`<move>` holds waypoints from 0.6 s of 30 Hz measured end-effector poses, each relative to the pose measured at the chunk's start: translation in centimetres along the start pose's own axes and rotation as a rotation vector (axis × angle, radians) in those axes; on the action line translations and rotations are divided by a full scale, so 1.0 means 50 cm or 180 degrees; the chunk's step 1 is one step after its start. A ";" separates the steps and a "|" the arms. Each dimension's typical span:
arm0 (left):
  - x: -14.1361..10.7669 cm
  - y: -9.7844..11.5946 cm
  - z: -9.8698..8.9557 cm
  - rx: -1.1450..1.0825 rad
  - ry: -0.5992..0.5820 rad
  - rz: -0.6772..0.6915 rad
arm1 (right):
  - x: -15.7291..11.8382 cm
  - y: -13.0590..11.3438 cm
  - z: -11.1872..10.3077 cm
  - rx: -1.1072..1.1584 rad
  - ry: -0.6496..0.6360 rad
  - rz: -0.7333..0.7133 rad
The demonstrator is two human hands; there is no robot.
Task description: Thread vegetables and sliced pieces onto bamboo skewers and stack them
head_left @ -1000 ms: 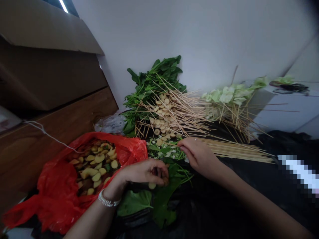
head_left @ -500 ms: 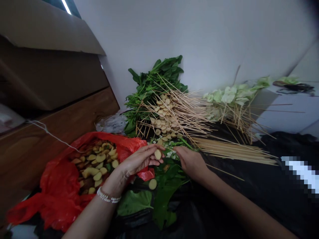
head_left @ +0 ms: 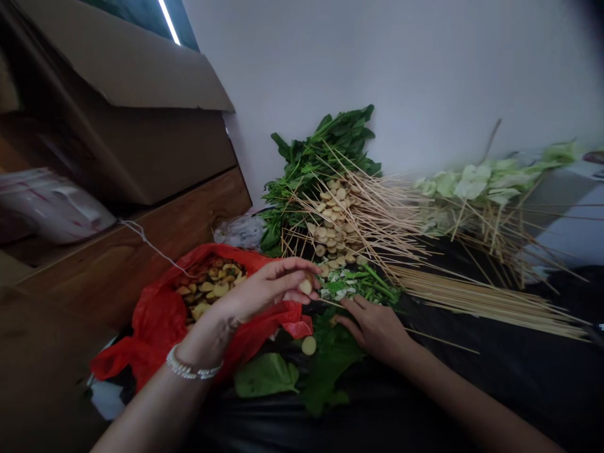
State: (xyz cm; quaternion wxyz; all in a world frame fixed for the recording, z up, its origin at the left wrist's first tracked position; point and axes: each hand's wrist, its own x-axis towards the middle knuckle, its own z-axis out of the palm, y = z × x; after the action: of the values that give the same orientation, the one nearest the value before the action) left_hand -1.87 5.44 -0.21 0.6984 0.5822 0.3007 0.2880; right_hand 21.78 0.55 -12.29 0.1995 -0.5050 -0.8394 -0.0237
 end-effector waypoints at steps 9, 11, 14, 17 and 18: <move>-0.084 -0.031 -0.214 0.2312 0.1434 0.0022 | -0.006 0.007 0.013 -0.0044 0.0227 -0.0134; -0.102 -0.054 -0.253 0.2919 0.1641 0.0010 | -0.006 0.007 0.013 -0.0019 0.0203 -0.0130; -0.132 -0.070 -0.285 0.3406 0.1958 -0.0057 | -0.007 0.007 0.013 -0.0003 0.0230 -0.0138; -0.164 -0.067 -0.295 0.3738 0.2429 -0.0193 | -0.007 0.007 0.012 0.0005 0.0258 -0.0152; -0.176 -0.066 -0.298 0.3893 0.2478 -0.0321 | -0.007 0.008 0.012 0.0014 0.0248 -0.0150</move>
State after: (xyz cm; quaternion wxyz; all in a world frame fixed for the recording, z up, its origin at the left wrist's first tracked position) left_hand -18.70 7.82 -4.82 0.1028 0.7092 0.6612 0.2222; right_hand 22.07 0.57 -13.05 0.2326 -0.4834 -0.8427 -0.0462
